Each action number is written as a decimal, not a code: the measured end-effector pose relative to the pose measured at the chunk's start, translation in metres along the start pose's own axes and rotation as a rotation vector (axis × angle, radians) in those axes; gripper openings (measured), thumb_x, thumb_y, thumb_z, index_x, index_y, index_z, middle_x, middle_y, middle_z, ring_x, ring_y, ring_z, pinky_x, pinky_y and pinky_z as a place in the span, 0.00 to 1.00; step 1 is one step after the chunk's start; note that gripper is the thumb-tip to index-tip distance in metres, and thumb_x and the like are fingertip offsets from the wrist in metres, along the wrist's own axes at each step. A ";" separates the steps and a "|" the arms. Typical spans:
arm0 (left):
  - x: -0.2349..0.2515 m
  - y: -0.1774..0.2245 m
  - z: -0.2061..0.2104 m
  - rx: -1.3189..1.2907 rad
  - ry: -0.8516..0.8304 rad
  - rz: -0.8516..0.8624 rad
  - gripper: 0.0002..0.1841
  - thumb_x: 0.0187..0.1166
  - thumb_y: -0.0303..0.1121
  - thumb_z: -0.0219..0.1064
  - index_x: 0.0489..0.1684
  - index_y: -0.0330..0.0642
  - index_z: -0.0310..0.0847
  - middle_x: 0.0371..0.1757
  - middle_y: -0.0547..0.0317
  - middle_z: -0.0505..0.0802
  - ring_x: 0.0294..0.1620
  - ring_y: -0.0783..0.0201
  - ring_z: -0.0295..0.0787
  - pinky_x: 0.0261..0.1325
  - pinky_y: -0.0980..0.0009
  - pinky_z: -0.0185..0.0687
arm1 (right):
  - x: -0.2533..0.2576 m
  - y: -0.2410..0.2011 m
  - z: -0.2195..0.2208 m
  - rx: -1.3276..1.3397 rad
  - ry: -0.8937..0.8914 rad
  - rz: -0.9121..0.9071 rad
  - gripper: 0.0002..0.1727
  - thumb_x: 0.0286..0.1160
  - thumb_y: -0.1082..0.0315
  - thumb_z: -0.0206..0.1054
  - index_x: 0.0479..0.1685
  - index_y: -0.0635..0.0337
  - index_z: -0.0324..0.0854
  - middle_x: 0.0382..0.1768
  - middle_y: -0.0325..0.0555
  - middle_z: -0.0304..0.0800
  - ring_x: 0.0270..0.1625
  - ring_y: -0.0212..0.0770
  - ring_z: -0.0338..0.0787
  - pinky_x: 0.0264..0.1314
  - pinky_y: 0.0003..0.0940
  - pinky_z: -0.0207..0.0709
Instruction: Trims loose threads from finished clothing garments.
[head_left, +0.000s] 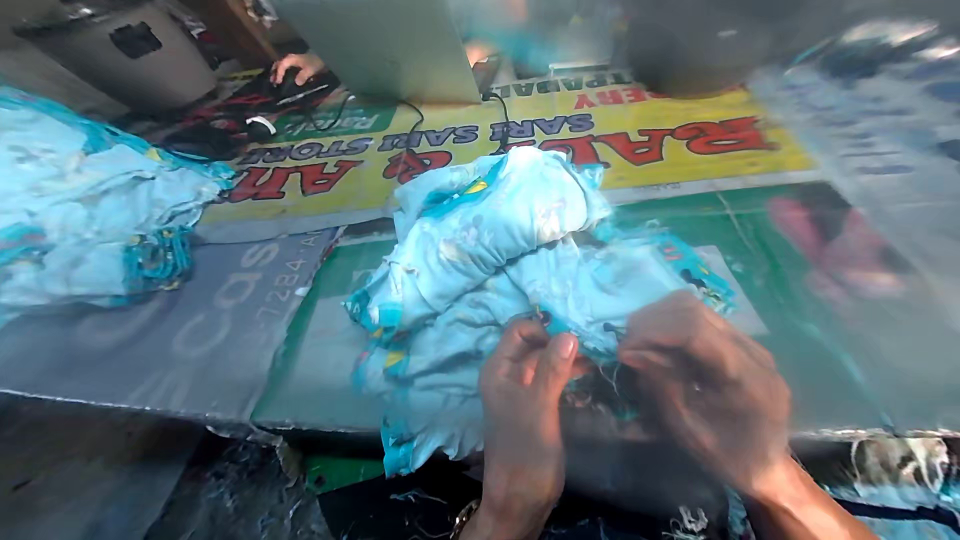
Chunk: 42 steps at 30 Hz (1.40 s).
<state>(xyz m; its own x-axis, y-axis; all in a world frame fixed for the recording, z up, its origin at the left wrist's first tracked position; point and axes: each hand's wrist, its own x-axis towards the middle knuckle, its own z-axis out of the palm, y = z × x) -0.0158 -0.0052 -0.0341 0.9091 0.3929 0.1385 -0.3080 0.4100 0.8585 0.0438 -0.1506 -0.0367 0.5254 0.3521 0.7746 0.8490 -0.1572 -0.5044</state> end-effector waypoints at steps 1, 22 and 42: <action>0.000 -0.001 0.000 -0.002 -0.002 0.004 0.03 0.80 0.24 0.65 0.37 0.40 0.82 0.33 0.61 0.91 0.34 0.70 0.91 0.45 0.72 0.91 | -0.001 -0.004 -0.002 0.012 -0.002 0.003 0.09 0.88 0.63 0.62 0.43 0.59 0.80 0.39 0.39 0.86 0.45 0.21 0.85 0.49 0.11 0.77; 0.000 0.005 0.007 -0.065 0.050 -0.037 0.04 0.81 0.25 0.63 0.36 0.40 0.82 0.31 0.58 0.91 0.34 0.68 0.91 0.44 0.69 0.91 | -0.016 -0.017 -0.003 -0.235 0.048 0.121 0.14 0.81 0.57 0.70 0.51 0.58 0.87 0.43 0.42 0.92 0.41 0.22 0.86 0.41 0.13 0.77; -0.001 0.000 0.002 -0.036 0.036 0.005 0.05 0.81 0.26 0.65 0.35 0.39 0.84 0.34 0.58 0.92 0.35 0.68 0.92 0.44 0.70 0.92 | -0.016 -0.002 0.004 0.018 0.011 0.092 0.17 0.79 0.57 0.73 0.56 0.58 0.80 0.44 0.39 0.87 0.43 0.18 0.86 0.45 0.10 0.80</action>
<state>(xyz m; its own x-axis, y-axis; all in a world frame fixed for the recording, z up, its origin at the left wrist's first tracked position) -0.0160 -0.0066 -0.0331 0.8971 0.4242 0.1239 -0.3227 0.4374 0.8394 0.0334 -0.1524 -0.0500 0.6019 0.3263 0.7289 0.7960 -0.1717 -0.5805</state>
